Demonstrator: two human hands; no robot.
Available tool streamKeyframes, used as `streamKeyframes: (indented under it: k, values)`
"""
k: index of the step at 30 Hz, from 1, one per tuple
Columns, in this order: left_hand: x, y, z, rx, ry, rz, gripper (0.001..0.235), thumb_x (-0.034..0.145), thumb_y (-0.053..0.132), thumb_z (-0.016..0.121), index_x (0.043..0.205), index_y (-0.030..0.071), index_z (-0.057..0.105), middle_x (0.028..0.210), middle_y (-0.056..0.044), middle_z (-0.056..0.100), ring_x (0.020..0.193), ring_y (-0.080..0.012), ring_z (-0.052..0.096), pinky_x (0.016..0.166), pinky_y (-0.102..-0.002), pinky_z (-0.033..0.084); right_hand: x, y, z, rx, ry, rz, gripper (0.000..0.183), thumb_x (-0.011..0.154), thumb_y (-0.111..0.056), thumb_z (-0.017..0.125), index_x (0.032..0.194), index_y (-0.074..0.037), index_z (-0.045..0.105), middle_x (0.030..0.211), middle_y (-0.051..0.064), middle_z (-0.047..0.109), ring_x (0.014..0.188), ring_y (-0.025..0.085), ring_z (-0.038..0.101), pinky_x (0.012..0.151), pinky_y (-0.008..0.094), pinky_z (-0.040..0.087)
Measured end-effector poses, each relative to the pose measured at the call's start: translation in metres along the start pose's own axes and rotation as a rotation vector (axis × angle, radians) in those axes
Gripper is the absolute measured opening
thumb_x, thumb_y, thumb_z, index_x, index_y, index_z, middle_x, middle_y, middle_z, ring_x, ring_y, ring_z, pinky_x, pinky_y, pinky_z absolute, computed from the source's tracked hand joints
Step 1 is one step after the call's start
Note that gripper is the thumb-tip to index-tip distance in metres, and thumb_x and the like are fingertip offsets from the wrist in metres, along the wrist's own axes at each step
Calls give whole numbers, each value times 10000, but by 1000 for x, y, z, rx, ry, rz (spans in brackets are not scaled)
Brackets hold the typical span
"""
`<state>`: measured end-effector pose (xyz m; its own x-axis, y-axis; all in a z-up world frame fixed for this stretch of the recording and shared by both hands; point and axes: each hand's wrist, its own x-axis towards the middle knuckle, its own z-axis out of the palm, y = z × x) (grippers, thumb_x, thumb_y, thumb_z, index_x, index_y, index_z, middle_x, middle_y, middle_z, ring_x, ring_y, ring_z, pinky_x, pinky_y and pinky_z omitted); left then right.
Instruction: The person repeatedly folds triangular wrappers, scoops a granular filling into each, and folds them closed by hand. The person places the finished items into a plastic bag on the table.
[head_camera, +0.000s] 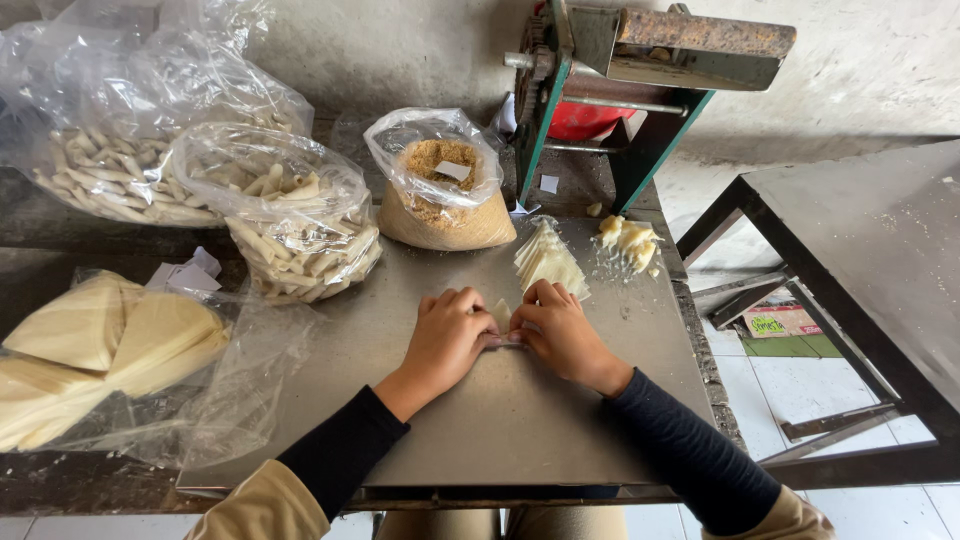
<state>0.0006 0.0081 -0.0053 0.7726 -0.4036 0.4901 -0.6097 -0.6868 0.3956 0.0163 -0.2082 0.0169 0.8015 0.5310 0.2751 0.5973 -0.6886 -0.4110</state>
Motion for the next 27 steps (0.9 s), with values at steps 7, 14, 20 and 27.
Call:
streamKeyframes:
  k: [7, 14, 20, 27]
  values:
    - [-5, 8, 7, 133, 57, 59, 176, 799, 273, 837, 772, 117, 761, 1114, 10, 621, 1103, -212, 517, 953, -451, 324, -7, -2, 5, -67, 54, -77, 135, 825, -189, 781, 931, -134, 718, 1122, 71, 564, 1096, 295, 519, 949, 425, 415]
    - [6, 9, 4, -86, 16, -368, 227, 691, 362, 886, 757, 164, 796, 1132, -11, 585, 1140, -273, 431, 897, -485, 249, 4, -1, 11, -17, 129, 157, 107, 789, -225, 813, 842, -148, 760, 1045, 73, 554, 1043, 293, 519, 921, 420, 395]
    - [-1, 3, 10, 14, 88, -73, 160, 750, 311, 840, 765, 161, 786, 1128, 35, 610, 1126, -250, 462, 878, -476, 251, -2, 9, 7, -97, 140, -113, 110, 809, -201, 778, 902, -166, 733, 1089, 49, 572, 1042, 292, 532, 885, 425, 397]
    - [-3, 12, 16, 161, 43, -71, 118, 849, 240, 824, 824, 134, 778, 1138, 54, 607, 1155, -212, 467, 917, -456, 267, -7, -1, 9, -91, 95, -10, 86, 856, -180, 756, 934, -177, 718, 1091, 24, 564, 1078, 266, 528, 953, 404, 403]
